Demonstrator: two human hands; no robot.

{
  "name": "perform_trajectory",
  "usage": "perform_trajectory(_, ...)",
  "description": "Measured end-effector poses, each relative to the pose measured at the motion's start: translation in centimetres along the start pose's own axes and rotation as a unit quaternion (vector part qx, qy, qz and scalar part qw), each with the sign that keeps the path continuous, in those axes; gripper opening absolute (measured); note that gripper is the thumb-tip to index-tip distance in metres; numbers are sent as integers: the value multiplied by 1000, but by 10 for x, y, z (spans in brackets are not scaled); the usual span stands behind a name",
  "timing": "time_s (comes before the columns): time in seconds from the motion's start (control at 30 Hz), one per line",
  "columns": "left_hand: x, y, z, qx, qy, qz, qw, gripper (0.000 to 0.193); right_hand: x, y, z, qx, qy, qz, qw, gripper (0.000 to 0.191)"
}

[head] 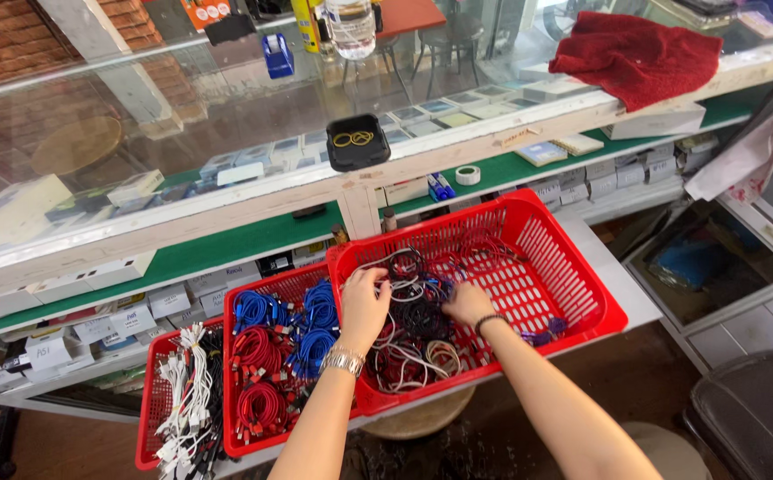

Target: The person coils charging cables one at a time by hand, wrapping each cable into a loop and placing the coiled cable into a red basket. They work through a pile of mixed red, blue, black and white cables, adding each finished coil to the basket.

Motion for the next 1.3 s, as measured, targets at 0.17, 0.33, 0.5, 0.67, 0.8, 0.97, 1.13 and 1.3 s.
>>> perform_trajectory(0.17,29,-21,12,73,55,-159,983,41,-70,19,-6,-162,-143,159,963,32)
perform_trajectory(0.33,39,-44,42,-148,232,-375,885,38,-118,21,-20,-182,60,412,891,31)
perform_trajectory(0.5,-13,-64,64,-119,217,-366,897,29,-147,-22,-34,-183,235,445,845,23)
perform_trajectory(0.67,-35,-48,60,-58,202,-318,924,28,-152,-79,-22,-150,231,334,901,30)
perform_trajectory(0.8,-28,-21,51,-48,154,-295,942,26,-150,-99,-21,-184,226,353,889,31)
perform_trajectory(0.97,-1,-20,46,-95,-20,-220,971,31,-153,-68,-34,-112,42,368,922,27)
perform_trajectory(1.13,41,-41,48,-363,192,-576,707,35,-113,-2,-56,-233,40,196,952,31)
perform_trajectory(1.3,25,-49,59,-328,181,-605,703,17,-108,2,-28,-298,-1,345,890,27)
Point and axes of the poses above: each hand's wrist, its own z-axis towards the middle knuckle, its own x-axis out of the palm, y = z × x, the point moved 4 cm from there along z, towards the middle knuckle, and after that the axes turned 15 degrees about -z, right-handed, at the moved point
